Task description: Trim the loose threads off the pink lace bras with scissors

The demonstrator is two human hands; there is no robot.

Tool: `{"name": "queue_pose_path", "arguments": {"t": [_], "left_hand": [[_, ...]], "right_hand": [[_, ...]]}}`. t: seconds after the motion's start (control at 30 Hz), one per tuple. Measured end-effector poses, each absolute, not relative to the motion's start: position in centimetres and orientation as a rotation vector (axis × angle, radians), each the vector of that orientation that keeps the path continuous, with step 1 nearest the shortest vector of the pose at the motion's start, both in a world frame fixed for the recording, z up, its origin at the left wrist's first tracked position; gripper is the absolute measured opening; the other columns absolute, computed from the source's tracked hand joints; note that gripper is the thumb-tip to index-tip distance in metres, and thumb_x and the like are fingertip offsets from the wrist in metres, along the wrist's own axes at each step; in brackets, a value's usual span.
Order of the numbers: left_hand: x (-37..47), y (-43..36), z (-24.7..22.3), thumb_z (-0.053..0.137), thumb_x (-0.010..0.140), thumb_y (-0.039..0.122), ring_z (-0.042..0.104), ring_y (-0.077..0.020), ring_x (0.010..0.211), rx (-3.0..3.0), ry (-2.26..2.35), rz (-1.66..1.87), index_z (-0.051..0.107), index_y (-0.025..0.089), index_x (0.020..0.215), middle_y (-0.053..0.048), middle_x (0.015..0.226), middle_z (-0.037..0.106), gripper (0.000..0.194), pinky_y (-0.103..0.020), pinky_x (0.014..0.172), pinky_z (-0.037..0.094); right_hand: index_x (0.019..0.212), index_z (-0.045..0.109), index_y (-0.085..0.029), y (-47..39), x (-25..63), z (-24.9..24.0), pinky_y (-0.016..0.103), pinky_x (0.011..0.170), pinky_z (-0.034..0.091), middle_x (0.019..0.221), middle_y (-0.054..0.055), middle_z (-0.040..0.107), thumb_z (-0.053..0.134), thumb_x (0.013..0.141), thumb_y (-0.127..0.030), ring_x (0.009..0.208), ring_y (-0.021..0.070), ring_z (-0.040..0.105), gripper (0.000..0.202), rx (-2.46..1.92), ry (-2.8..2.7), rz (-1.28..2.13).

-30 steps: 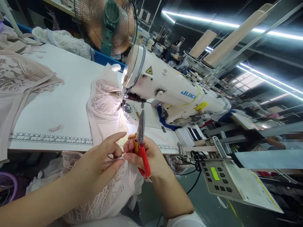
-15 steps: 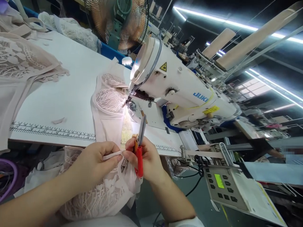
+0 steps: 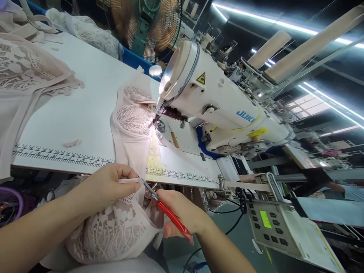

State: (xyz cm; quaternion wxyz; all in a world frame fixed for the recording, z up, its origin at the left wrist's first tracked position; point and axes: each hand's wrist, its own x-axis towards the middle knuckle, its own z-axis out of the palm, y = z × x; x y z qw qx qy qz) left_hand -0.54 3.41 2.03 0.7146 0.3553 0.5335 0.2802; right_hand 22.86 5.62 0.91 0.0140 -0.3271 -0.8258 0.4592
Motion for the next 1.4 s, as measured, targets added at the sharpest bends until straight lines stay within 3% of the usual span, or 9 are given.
{"name": "queue_pose_path", "arguments": {"t": [0.1,0.23,0.4,0.63,0.83,0.93,1.13,1.3,1.4], "left_hand": [[-0.7,3.3,2.0,0.075,0.06,0.037,0.064,-0.0187,0.058,0.802,1.19,0.608,0.061,0.017,0.068,-0.001,0.065,0.065,0.026,-0.036,0.061,0.06],[-0.7,3.3,2.1,0.075,0.06,0.035,0.067,-0.0224,0.061,0.808,1.21,0.605,0.062,0.017,0.067,-0.003,0.067,0.068,0.023,-0.036,0.061,0.059],[-0.7,3.6,1.9,0.077,0.058,0.032,0.064,-0.0195,0.053,0.742,1.117,0.642,0.063,0.017,0.064,-0.004,0.059,0.069,0.022,-0.028,0.05,0.054],[-0.9,3.6,1.6,0.079,0.057,0.03,0.065,-0.0192,0.055,0.667,1.047,0.664,0.061,0.017,0.061,-0.004,0.061,0.071,0.023,-0.027,0.051,0.052],[-1.2,3.3,1.7,0.078,0.06,0.031,0.066,-0.0199,0.06,0.694,1.034,0.676,0.062,0.016,0.063,-0.004,0.063,0.071,0.022,-0.028,0.058,0.051],[-1.3,3.1,1.9,0.078,0.06,0.031,0.06,-0.0158,0.053,0.727,1.086,0.677,0.06,0.016,0.062,-0.002,0.059,0.067,0.023,-0.024,0.053,0.046],[-1.9,2.5,1.9,0.079,0.062,0.035,0.037,-0.0059,0.042,0.846,1.164,0.726,0.056,0.015,0.059,0.007,0.047,0.045,0.031,-0.016,0.043,0.028],[-2.4,1.7,1.8,0.078,0.068,0.043,0.044,-0.0077,0.048,0.86,1.167,0.889,0.062,0.017,0.065,0.005,0.053,0.05,0.031,-0.016,0.046,0.037],[-2.5,1.3,2.0,0.082,0.064,0.041,0.053,-0.0098,0.058,0.859,1.201,0.974,0.067,0.018,0.069,0.0,0.07,0.064,0.028,-0.017,0.053,0.045]], "right_hand": [[0.071,0.037,-0.021,5.7,22.6,1.3,0.024,0.051,0.031,0.068,-0.003,0.045,0.044,0.058,-0.094,0.057,0.0102,0.037,0.075,-1.07,-2.601,1.428],[0.07,0.033,-0.021,5.5,22.5,1.3,0.024,0.049,0.026,0.064,-0.004,0.042,0.04,0.059,-0.095,0.054,0.0092,0.032,0.075,-1.097,-2.631,1.373],[0.072,0.033,-0.022,5.2,22.5,1.0,0.024,0.049,0.026,0.064,-0.004,0.046,0.041,0.058,-0.095,0.054,0.0098,0.034,0.075,-1.137,-2.596,1.38],[0.068,0.034,-0.021,4.8,22.1,1.1,0.024,0.05,0.025,0.063,-0.005,0.041,0.042,0.059,-0.095,0.053,0.0093,0.032,0.074,-1.162,-2.513,1.419],[0.065,0.034,-0.021,3.7,21.4,0.1,0.022,0.049,0.03,0.059,-0.005,0.041,0.055,0.076,-0.066,0.054,0.0089,0.035,0.051,-1.24,-2.341,1.534],[0.062,0.032,-0.021,3.4,21.3,-0.9,0.022,0.046,0.026,0.056,-0.006,0.037,0.054,0.077,-0.059,0.051,0.0081,0.032,0.046,-1.226,-2.316,1.45],[0.061,0.032,-0.022,3.6,21.7,-0.4,0.023,0.045,0.023,0.054,-0.006,0.034,0.049,0.081,-0.066,0.048,0.0084,0.029,0.052,-1.172,-2.229,1.274],[0.073,0.047,-0.02,2.7,22.1,1.6,0.024,0.053,0.035,0.066,-0.002,0.047,0.053,0.076,-0.075,0.056,0.0116,0.041,0.055,-1.001,-2.143,1.181],[0.071,0.047,-0.02,1.5,21.8,1.5,0.025,0.055,0.036,0.067,-0.001,0.048,0.057,0.081,-0.064,0.059,0.0127,0.042,0.045,-0.915,-2.26,1.042]]}}
